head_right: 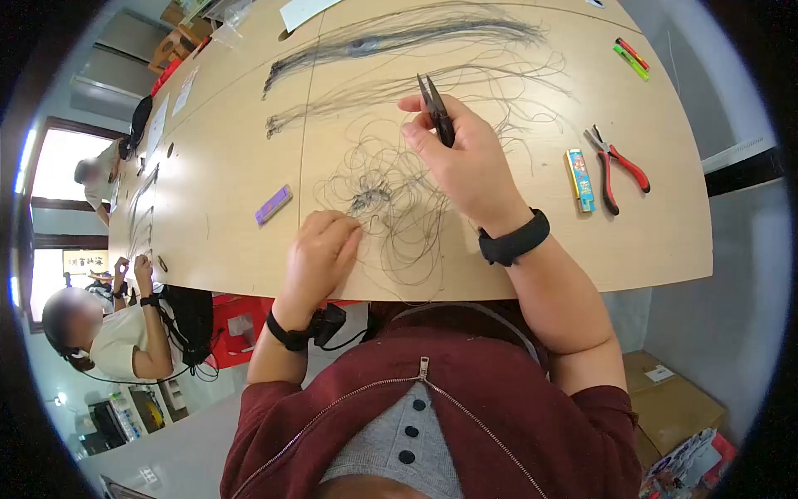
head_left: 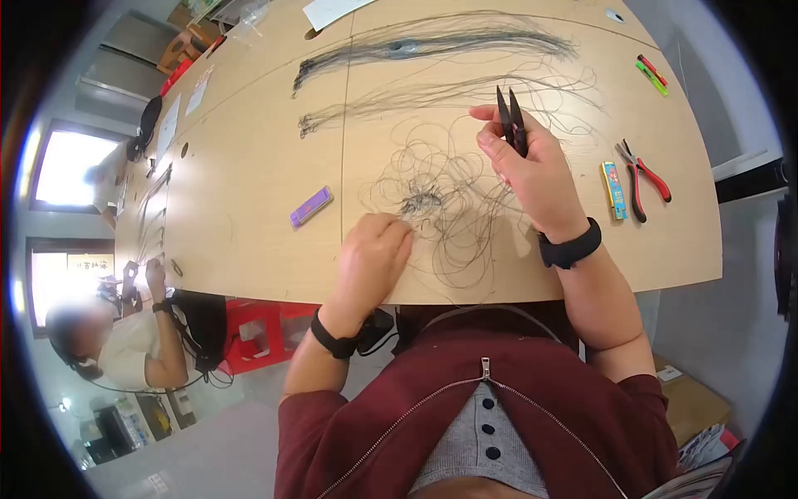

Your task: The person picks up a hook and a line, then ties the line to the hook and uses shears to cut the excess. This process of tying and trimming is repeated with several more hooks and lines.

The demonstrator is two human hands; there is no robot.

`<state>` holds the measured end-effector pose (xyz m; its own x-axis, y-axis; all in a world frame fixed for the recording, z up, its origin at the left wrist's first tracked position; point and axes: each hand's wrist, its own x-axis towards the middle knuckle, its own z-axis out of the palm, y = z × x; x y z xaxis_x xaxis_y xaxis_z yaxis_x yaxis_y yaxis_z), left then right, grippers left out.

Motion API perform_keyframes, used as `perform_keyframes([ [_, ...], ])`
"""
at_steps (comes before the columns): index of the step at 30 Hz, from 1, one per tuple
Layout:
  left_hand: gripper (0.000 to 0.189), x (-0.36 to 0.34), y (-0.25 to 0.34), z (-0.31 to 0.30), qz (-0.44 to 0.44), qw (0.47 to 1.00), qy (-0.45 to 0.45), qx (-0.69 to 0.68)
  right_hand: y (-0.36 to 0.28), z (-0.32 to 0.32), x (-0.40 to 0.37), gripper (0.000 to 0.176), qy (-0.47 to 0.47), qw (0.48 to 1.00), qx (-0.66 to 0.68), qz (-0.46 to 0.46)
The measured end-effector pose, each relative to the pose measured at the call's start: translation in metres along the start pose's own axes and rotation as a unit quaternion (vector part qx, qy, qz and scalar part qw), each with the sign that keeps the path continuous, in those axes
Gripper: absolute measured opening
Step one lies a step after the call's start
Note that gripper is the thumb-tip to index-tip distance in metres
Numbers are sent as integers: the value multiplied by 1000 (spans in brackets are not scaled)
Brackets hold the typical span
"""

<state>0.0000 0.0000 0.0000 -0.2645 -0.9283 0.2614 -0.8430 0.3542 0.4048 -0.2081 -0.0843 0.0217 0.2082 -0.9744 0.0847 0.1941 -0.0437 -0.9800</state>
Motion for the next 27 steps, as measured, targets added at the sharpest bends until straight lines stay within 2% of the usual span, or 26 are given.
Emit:
perform_keyframes([
  [5,7,7,-10,-30,-21,995,89,25,1,3,-3,21,2,1000,17,-1],
  [9,8,14,-15,-55,-124,982,132,-47,1,1,-3,19,1,1000,-29,-10],
  [14,10,24,-25,-71,-149,967,205,-23,-1,2,-2,16,8,998,-54,-27],
  [17,11,30,-11,-77,-186,944,165,-216,0,3,-4,13,-4,997,-75,-17],
  [18,12,33,-8,-73,-146,948,135,-247,-1,4,-4,13,-22,997,-72,-9],
  [19,15,37,2,-69,-140,951,98,-259,-2,4,-5,13,-39,997,-70,0],
  [24,22,61,26,-39,-90,926,56,-363,-5,4,-7,17,-70,997,-45,-6],
  [27,22,67,31,-33,-74,934,44,-348,-7,4,-7,19,-90,994,-69,5],
])
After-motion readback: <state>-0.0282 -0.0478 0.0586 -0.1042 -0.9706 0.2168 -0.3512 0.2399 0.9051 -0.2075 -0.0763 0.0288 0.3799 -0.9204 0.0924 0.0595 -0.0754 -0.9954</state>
